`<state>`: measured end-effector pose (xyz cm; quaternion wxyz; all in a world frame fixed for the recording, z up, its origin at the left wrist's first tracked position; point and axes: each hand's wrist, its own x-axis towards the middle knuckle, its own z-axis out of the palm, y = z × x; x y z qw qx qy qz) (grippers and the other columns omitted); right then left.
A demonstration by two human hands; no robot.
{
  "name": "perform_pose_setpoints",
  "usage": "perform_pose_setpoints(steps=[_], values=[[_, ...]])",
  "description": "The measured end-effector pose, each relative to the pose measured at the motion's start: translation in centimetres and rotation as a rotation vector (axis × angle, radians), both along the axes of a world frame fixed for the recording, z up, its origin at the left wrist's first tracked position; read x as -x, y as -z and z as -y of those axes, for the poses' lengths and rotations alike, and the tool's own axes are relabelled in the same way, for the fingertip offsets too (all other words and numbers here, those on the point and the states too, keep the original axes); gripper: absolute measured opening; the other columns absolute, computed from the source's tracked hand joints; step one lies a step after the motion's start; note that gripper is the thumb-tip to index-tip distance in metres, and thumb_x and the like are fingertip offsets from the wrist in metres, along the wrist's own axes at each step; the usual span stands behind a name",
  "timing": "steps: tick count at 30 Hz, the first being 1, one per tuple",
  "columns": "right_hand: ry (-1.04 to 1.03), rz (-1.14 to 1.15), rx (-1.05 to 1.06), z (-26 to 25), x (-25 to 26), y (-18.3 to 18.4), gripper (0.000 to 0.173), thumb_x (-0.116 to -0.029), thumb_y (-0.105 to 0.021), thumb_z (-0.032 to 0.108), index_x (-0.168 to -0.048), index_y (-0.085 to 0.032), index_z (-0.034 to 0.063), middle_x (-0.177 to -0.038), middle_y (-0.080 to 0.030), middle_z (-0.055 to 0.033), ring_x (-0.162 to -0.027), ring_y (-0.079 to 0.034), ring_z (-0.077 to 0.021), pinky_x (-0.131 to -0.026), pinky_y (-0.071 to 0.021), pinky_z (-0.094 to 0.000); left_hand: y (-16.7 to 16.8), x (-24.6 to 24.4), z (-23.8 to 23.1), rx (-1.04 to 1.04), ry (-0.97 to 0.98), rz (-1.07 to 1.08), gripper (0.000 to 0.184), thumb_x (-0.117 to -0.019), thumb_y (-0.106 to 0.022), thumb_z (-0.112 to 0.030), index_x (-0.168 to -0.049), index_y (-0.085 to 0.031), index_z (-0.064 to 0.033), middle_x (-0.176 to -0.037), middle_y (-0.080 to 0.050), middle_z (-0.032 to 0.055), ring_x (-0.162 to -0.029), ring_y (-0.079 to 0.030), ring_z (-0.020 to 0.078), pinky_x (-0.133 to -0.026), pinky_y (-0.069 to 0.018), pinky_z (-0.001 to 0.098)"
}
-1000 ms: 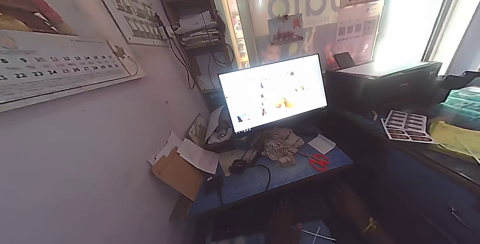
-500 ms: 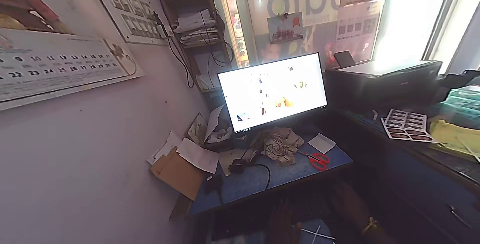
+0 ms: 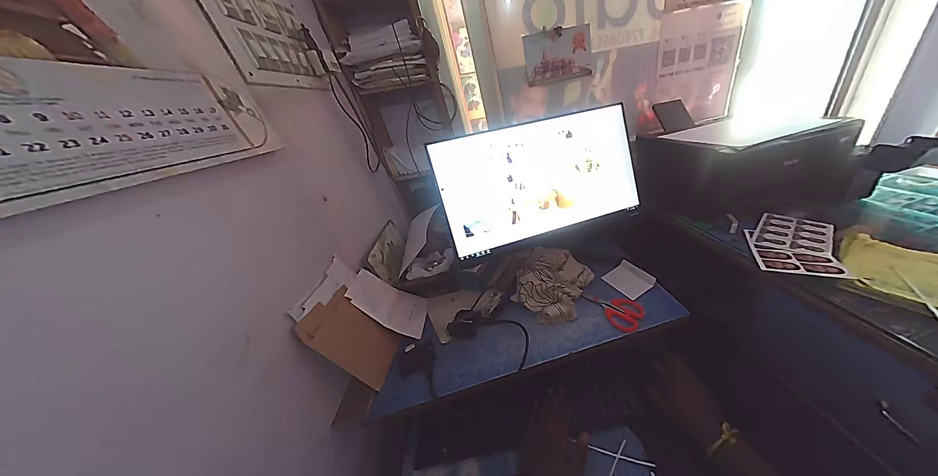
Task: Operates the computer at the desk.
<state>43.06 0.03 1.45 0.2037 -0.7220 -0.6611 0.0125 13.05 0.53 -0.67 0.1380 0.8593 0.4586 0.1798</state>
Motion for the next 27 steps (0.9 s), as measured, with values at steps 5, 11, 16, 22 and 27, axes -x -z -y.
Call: perform_pose_setpoints(steps=[5,11,16,22,27], values=[[0.002,-0.007,0.0,0.13,0.02,0.05,0.044,-0.0939,-0.061,0.031,-0.13,-0.069,0.0076,-0.144,-0.058,-0.0186,-0.134,-0.055,-0.0374,-0.109,-0.0476,-0.0506,0.16,-0.02,0.01,0.003,-0.003,-0.011,0.06,-0.1072,-0.038,-0.05,-0.149,-0.054,-0.0108,-0.164,-0.039,0.0055,-0.154,-0.032,0.0258,-0.127,-0.0183,0.0521],[-0.002,0.0,0.001,0.19,0.05,-0.13,0.043,-0.0939,-0.062,0.03,-0.13,-0.068,0.0079,-0.142,-0.059,-0.0196,-0.134,-0.055,-0.0371,-0.11,-0.0472,-0.0497,0.17,0.01,0.02,-0.006,-0.001,-0.012,0.06,-0.1074,-0.037,-0.051,-0.149,-0.054,-0.0107,-0.165,-0.039,0.0048,-0.154,-0.031,0.0253,-0.127,-0.0183,0.0522],[-0.007,0.005,-0.021,0.12,0.01,0.09,0.042,-0.0932,-0.062,0.03,-0.129,-0.069,0.0086,-0.141,-0.06,-0.0191,-0.133,-0.056,-0.0365,-0.109,-0.0479,-0.0498,0.03,-0.03,-0.01,0.006,-0.002,-0.013,0.06,-0.1072,-0.038,-0.051,-0.149,-0.053,-0.011,-0.165,-0.039,0.0046,-0.154,-0.031,0.0255,-0.127,-0.0184,0.0524],[-0.001,0.014,-0.022,0.12,0.14,-0.06,0.042,-0.0936,-0.062,0.03,-0.129,-0.069,0.0083,-0.141,-0.06,-0.0196,-0.133,-0.056,-0.0367,-0.109,-0.0482,-0.0494,0.05,0.04,-0.08,0.0,0.001,-0.015,0.06,-0.1072,-0.038,-0.051,-0.149,-0.054,-0.011,-0.165,-0.039,0.0043,-0.154,-0.032,0.0246,-0.127,-0.0179,0.0516],[-0.009,0.011,-0.034,0.17,0.1,0.02,0.041,-0.0938,-0.061,0.03,-0.128,-0.07,0.0079,-0.139,-0.061,-0.0203,-0.131,-0.057,-0.0369,-0.108,-0.0486,-0.0499,0.19,0.03,-0.08,-0.001,0.0,-0.019,0.061,-0.1072,-0.037,-0.052,-0.149,-0.054,-0.011,-0.165,-0.039,0.0044,-0.154,-0.031,0.025,-0.127,-0.018,0.0516]])
